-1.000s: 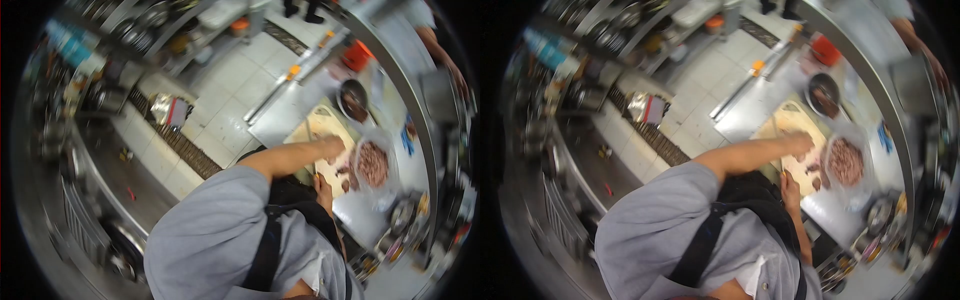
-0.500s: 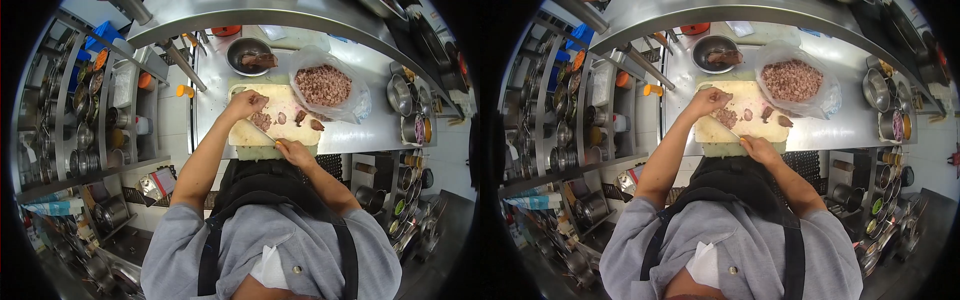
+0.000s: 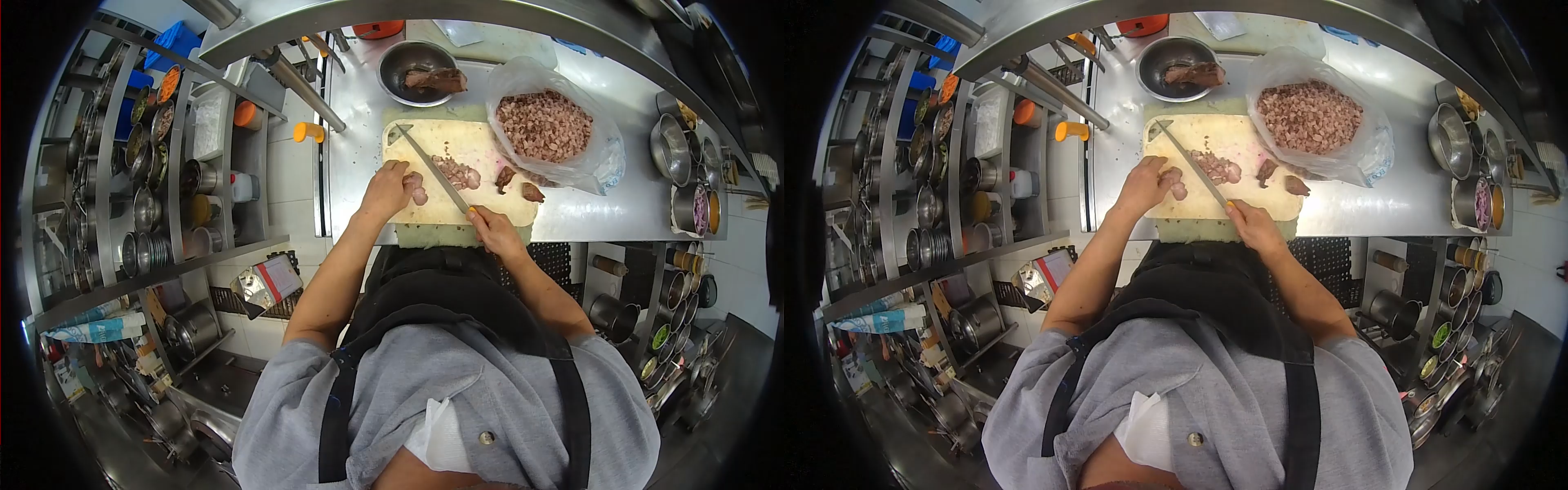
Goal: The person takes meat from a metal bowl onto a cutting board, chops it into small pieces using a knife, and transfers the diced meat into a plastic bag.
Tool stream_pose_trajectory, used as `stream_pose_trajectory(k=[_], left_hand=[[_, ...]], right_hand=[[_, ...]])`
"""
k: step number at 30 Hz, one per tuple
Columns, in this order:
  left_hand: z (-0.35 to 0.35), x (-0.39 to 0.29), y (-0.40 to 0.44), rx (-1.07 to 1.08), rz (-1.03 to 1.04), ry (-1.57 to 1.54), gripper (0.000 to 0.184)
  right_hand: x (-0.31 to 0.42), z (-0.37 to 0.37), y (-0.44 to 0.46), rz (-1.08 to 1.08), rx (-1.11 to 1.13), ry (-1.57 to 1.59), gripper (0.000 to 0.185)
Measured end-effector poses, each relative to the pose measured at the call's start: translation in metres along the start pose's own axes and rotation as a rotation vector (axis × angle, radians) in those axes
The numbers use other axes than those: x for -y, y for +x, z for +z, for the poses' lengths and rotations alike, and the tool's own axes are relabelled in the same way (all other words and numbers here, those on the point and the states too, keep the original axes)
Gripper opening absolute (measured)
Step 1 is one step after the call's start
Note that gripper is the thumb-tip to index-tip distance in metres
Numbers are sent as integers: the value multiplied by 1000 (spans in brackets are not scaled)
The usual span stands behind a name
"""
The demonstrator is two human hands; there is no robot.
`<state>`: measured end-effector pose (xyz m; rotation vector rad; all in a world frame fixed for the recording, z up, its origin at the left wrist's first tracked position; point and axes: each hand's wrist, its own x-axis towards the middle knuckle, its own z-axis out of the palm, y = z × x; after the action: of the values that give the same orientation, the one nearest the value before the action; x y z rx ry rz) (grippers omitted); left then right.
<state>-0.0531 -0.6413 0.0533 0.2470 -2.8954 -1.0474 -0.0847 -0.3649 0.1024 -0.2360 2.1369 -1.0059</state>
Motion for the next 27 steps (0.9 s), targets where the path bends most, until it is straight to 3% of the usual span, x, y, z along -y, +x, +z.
stream_pose_trajectory(k=[3, 10, 12, 16, 18, 19, 21, 22, 24, 27], left_hand=[[-6, -4, -11, -23, 143, 31, 32], [13, -4, -10, -64, 184, 122, 25], [6, -12, -7, 14, 38, 107, 28], [-3, -17, 8, 199, 44, 137, 29], [-1, -16, 13, 401, 237, 260, 28], [1, -16, 11, 402, 240, 262, 28], [5, -19, 2, 93, 237, 124, 35], [4, -20, -2, 96, 240, 125, 35], [0, -21, -12, -108, 174, 27, 30], [0, -26, -25, -55, 2, -42, 24]], right_hand=[[-12, 4, 7, -68, -44, -94, 43], [-13, 6, 7, -138, -72, -136, 41], [-9, 4, 5, -120, -57, -142, 40], [-11, 5, 6, -139, -68, -157, 39], [-9, 5, 4, -117, -49, -157, 39], [-8, 6, 3, -117, -52, -155, 39], [-6, 5, 0, -132, -55, -127, 38], [-5, 5, -1, -131, -58, -123, 38], [-5, 4, -2, -140, -58, -140, 37], [-7, 6, -5, -237, -77, -218, 37]])
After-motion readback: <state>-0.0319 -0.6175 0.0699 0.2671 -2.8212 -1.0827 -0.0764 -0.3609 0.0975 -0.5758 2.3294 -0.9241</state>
